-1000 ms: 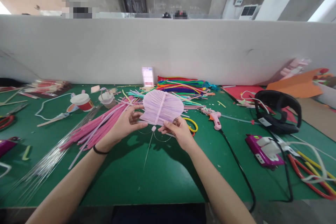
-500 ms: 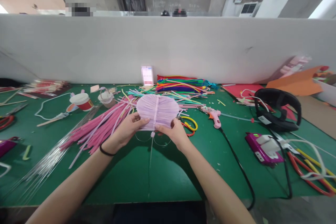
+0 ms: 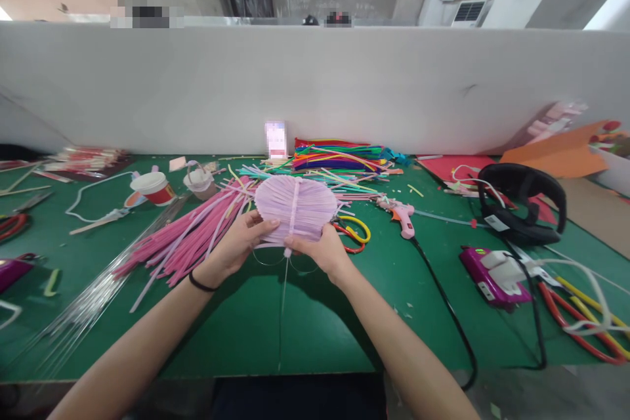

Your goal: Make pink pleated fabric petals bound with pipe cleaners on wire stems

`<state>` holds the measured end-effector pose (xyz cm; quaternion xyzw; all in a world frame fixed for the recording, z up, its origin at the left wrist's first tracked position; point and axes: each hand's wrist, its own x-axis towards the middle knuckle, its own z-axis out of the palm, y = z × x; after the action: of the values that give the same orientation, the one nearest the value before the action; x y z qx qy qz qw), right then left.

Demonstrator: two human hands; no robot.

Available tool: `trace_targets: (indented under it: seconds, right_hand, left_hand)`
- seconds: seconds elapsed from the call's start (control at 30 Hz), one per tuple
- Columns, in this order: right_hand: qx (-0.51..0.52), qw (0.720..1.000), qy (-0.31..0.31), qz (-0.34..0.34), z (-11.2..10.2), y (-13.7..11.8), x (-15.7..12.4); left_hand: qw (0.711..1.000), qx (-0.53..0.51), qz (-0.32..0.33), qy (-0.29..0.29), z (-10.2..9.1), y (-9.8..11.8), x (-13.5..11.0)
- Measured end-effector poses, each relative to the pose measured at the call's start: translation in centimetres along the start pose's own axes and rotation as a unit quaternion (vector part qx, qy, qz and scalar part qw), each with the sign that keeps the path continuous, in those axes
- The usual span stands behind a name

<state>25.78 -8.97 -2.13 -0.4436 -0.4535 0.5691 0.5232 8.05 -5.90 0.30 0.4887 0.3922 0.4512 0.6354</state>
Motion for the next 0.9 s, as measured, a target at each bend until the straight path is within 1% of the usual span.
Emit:
trace_targets:
  seconds: [0.13,0.3,0.37,0.47,0.53,0.57,0.6,0.67,0.73,0.9]
  right_hand:
    - [0.011,1.000,0.010,0.006,0.2,-0.2,-0.2]
    - [0.036,0.998,-0.048,0.026,1.0,-0.4,-0.7]
    - [0.052,0.997,-0.044,0.029,1.1,-0.4,-0.7]
    - [0.080,0.996,-0.019,0.026,1.0,-0.3,-0.4]
    - [0.095,0.995,-0.007,0.023,0.7,-0.3,-0.1]
    - [0.100,0.995,-0.001,0.021,0.6,-0.3,0.0]
    - [0.105,0.994,0.005,0.020,0.4,-0.3,0.1]
    - [0.112,0.993,0.015,0.017,0.2,-0.3,0.3]
    - [0.112,0.993,0.016,0.016,0.2,-0.3,0.3]
    - [0.096,0.995,0.012,0.017,0.4,-0.3,0.0]
  left_hand:
    - [1.000,0.017,0.016,0.011,-0.4,0.0,0.1]
    - [0.998,0.021,0.046,0.025,-0.4,-0.5,0.2]
    - [0.998,0.043,0.046,0.023,-0.4,-0.3,0.1]
    - [0.994,0.103,0.046,-0.009,-0.7,0.5,-0.1]
    - [0.986,0.152,0.061,-0.041,-1.1,1.0,-0.2]
    - [0.981,0.172,0.076,-0.048,-1.2,1.2,-0.2]
    - [0.977,0.188,0.093,-0.046,-1.4,1.3,-0.2]
    - [0.971,0.208,0.119,-0.023,-1.6,1.4,0.0]
    - [0.968,0.214,0.133,-0.002,-1.7,1.2,0.2]
    - [0.971,0.200,0.129,0.015,-1.6,0.9,0.5]
